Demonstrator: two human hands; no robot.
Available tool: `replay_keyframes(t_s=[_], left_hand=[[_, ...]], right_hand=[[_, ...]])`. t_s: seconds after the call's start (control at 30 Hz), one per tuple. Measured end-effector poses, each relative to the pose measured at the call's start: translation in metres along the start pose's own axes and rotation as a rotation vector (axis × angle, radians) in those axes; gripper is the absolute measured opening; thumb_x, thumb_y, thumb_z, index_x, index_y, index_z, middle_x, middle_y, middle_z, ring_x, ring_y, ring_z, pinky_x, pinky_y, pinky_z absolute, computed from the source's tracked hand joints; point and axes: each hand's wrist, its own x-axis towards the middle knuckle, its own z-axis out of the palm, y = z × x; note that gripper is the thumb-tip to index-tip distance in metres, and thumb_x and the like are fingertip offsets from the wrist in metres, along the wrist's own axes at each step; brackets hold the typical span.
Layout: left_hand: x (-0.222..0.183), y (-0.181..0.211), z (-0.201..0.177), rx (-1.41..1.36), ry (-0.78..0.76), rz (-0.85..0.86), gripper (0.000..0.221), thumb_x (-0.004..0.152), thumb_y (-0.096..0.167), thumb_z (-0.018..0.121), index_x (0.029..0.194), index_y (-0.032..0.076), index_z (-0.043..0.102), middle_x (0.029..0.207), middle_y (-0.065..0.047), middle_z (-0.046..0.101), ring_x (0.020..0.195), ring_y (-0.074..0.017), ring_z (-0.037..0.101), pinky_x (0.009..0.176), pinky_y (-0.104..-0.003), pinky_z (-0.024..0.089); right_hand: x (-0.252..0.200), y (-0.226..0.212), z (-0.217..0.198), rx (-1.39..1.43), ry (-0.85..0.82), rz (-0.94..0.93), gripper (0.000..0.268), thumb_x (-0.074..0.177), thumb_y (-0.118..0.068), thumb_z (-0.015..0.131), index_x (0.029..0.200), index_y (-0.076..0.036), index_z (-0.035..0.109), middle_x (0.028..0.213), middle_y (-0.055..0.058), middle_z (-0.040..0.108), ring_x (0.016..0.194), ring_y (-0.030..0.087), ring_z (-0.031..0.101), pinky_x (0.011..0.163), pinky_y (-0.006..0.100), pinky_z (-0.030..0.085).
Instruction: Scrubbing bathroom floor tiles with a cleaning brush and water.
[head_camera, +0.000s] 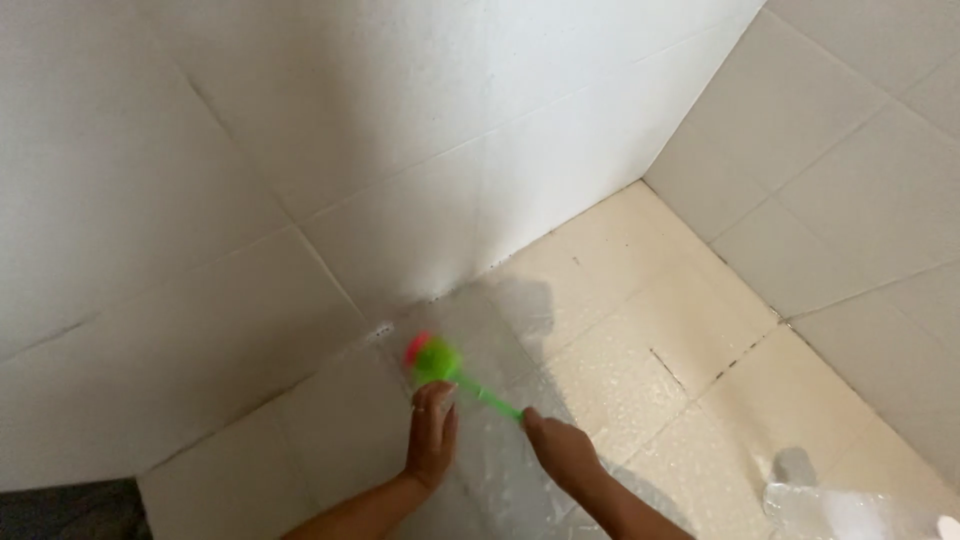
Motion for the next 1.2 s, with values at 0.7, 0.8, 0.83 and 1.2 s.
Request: replay_keyframes(t_s=[0.7,0.8,0.83,1.2], left_hand=[[0.114,-0.008,0.082,0.745,0.086,-0.046,0.057,0.101,0.032,0.044,0.148,0.000,0.043,0.159,-0.014,0.039,0.149,-0.0299,0.034,0.123,-0.053,0.021],[0.117,-0.008,0.076,0.762,0.049,-0.057,0.058,0.098,0.032,0.046,0.146,-0.001,0.046,0.157,-0.016,0.041,0.146,-0.0323,0.037,0.120,-0.056,0.023],[0.120,-0.011,0.082,0.752,0.045,-0.048,0.058,0.098,0.032,0.046,0.146,-0.001,0.046,0.157,-0.016,0.041,0.146,-0.0323,0.037,0.120,-0.056,0.023],[0.118,-0.028,0.095,0.699,0.178,0.038,0.051,0.095,0.026,0.053,0.136,-0.003,0.054,0.154,-0.020,0.045,0.144,-0.0368,0.042,0.118,-0.063,0.027]], right_hand=[[0.101,0.191,-0.071,0.493,0.274,0.673,0.047,0.113,-0.041,0.024,0.109,-0.001,0.050,0.083,0.029,0.072,0.075,0.046,0.071,0.071,0.056,0.057],[0.107,0.187,-0.073,0.477,0.180,0.644,0.049,0.112,-0.043,0.022,0.110,-0.002,0.049,0.080,0.026,0.072,0.071,0.043,0.072,0.069,0.055,0.057],[0.110,0.195,-0.080,0.475,0.188,0.655,0.049,0.112,-0.043,0.022,0.110,-0.002,0.049,0.080,0.026,0.072,0.071,0.043,0.072,0.069,0.055,0.057],[0.154,0.236,-0.055,0.400,0.238,0.655,0.050,0.110,-0.047,0.027,0.118,-0.004,0.052,0.092,0.031,0.073,0.083,0.047,0.071,0.079,0.059,0.057]])
